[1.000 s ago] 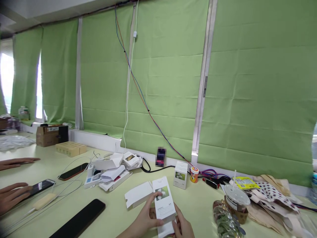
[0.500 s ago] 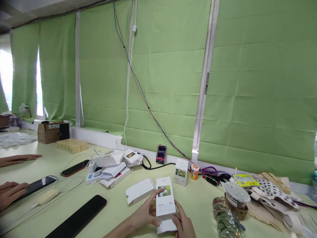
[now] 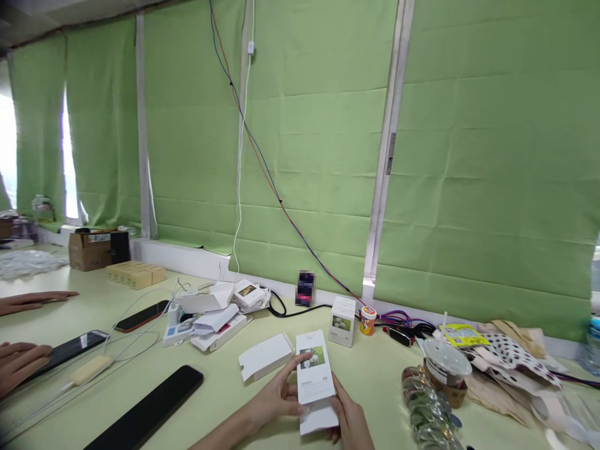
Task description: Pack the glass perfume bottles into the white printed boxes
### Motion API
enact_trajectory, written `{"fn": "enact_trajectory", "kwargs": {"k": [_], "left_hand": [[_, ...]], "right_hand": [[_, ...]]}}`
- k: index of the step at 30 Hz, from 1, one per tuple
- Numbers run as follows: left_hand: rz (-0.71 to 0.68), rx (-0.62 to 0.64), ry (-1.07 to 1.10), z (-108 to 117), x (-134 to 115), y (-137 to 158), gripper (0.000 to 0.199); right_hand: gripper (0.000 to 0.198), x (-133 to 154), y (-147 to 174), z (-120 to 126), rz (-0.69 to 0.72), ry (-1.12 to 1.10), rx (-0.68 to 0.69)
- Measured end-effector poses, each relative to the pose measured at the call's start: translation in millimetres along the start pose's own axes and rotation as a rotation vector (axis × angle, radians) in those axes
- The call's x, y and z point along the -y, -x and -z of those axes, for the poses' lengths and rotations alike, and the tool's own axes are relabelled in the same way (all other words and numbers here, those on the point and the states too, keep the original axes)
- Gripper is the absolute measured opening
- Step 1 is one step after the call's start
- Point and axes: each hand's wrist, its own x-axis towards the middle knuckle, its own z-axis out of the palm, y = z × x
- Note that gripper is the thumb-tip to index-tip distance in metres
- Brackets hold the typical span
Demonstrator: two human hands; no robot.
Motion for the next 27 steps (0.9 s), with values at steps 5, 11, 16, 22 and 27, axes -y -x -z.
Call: {"fn": "enact_trajectory", "kwargs": {"k": [5,11,16,22,27], "left_hand": [[-0.019,0.011,0.006,0.5,-1.6,0.2,0.096],[-0.017,-0.031,-0.004,-1.6,-3.1,0.9,0.096],[-0.04,-0.075,0.002,-5.2,-4.7,0.5,0.1],[-0.077,-0.124,0.0,-4.9,-5.5,-0.7,0.105],[-0.078,-0.16,0.003,-4.2,-5.8,-1.0,0.105]], "right_hand": [[0.095,-1.3,1.0,-5.6,-0.024,-0.042,-0.004],[0.103,-6.5,-1.5,-5.0,-0.031,-0.075,-0.023],[0.095,0.2,0.2,-1.9,-0.039,-0.214,-0.022],[0.095,8.2,3.7,-4.1,0.046,-0.249,0.052],[0.093,1.6,1.2,-8.6,0.088,-0.284,0.022]]}}
